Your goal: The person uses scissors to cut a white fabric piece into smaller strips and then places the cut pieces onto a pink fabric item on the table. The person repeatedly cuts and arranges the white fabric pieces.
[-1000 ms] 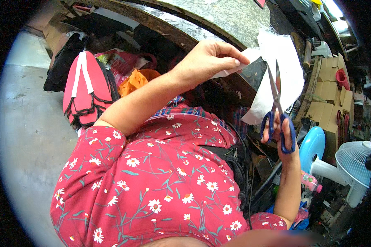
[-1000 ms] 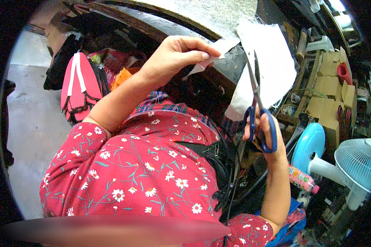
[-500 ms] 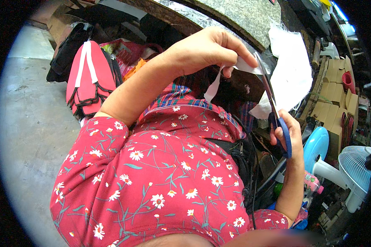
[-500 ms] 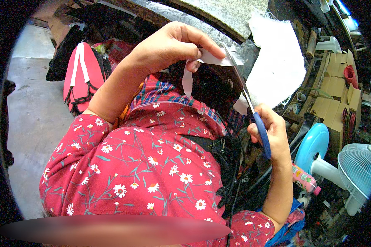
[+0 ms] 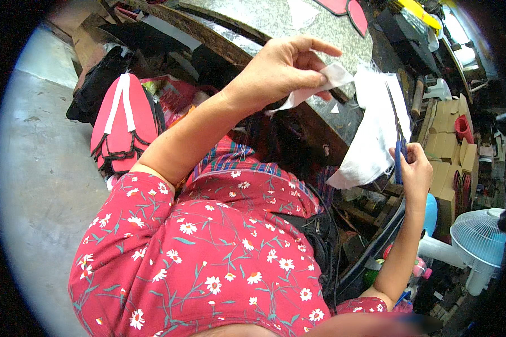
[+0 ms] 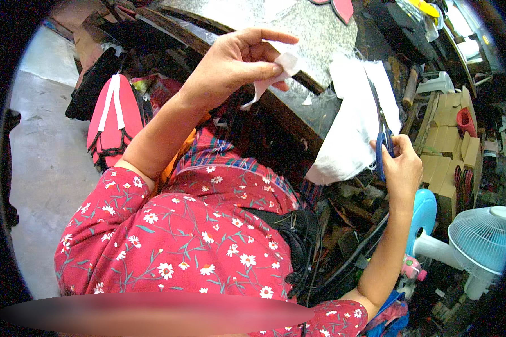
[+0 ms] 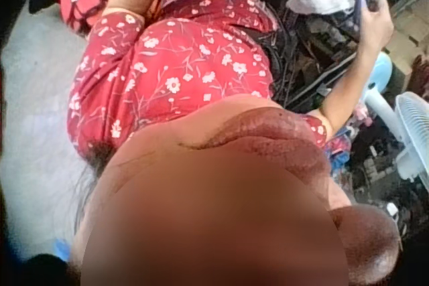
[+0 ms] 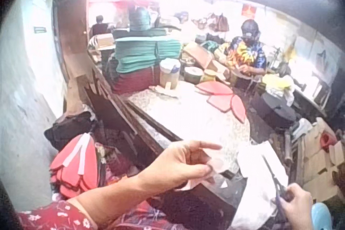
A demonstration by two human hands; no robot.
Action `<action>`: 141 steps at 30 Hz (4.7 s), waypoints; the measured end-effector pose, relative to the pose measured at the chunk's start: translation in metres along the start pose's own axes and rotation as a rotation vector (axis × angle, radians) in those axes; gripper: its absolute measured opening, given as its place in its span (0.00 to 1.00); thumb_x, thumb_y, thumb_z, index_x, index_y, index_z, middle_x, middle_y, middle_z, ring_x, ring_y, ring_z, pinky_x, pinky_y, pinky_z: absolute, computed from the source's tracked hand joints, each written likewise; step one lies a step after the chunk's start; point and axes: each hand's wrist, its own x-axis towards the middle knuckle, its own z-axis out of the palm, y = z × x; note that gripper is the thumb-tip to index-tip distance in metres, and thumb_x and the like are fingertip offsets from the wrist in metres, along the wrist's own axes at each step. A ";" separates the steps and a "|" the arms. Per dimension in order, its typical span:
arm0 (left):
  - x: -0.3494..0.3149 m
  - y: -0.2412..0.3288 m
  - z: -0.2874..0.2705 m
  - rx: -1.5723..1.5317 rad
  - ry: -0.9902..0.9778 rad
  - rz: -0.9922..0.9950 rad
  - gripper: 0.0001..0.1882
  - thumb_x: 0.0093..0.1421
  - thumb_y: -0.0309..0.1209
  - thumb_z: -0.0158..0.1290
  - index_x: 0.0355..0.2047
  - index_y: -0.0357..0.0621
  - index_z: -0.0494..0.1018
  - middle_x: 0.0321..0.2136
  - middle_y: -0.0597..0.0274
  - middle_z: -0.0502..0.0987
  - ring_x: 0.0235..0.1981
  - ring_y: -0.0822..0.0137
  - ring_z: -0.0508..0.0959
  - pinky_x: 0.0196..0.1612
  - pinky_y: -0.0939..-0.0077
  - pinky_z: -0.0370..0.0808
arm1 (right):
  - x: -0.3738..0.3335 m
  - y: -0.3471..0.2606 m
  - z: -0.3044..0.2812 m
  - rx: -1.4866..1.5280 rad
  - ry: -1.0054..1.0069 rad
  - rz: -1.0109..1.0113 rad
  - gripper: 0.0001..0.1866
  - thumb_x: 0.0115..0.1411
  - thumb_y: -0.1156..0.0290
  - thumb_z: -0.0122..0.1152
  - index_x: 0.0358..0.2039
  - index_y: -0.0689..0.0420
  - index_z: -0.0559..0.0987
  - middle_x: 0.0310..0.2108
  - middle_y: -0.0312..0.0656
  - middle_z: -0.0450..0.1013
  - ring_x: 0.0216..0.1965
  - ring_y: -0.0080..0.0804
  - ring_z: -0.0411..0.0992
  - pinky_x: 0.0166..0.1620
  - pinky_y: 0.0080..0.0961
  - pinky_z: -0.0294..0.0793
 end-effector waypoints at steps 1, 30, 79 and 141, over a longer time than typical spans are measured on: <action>0.004 0.005 -0.002 0.080 0.030 0.054 0.22 0.58 0.23 0.56 0.54 0.35 0.70 0.33 0.58 0.80 0.33 0.70 0.82 0.39 0.82 0.77 | 0.009 0.005 0.004 -0.028 0.030 0.024 0.22 0.50 0.51 0.70 0.30 0.59 0.77 0.24 0.45 0.76 0.25 0.39 0.75 0.32 0.34 0.72; 0.019 0.035 0.030 -0.060 -0.376 0.292 0.04 0.57 0.25 0.59 0.34 0.40 0.80 0.59 0.51 0.64 0.51 0.61 0.74 0.47 0.67 0.75 | 0.004 -0.103 0.002 1.547 -0.826 -0.156 0.35 0.67 0.46 0.43 0.64 0.58 0.56 0.24 0.44 0.68 0.25 0.36 0.69 0.41 0.42 0.75; 0.213 -0.046 -0.039 1.762 -0.152 0.185 0.29 0.60 0.51 0.52 0.53 0.44 0.70 0.48 0.53 0.76 0.54 0.53 0.72 0.58 0.49 0.64 | -0.010 -0.035 -0.043 0.904 -0.028 -0.195 0.06 0.64 0.72 0.59 0.36 0.62 0.76 0.26 0.34 0.71 0.24 0.14 0.66 0.28 0.12 0.64; 0.061 0.005 -0.050 1.655 -0.223 0.486 0.26 0.57 0.52 0.52 0.41 0.40 0.72 0.46 0.54 0.74 0.55 0.53 0.69 0.64 0.48 0.57 | 0.220 -0.086 0.016 0.773 -0.501 -0.407 0.13 0.62 0.65 0.62 0.46 0.54 0.77 0.25 0.25 0.67 0.24 0.10 0.59 0.25 0.10 0.57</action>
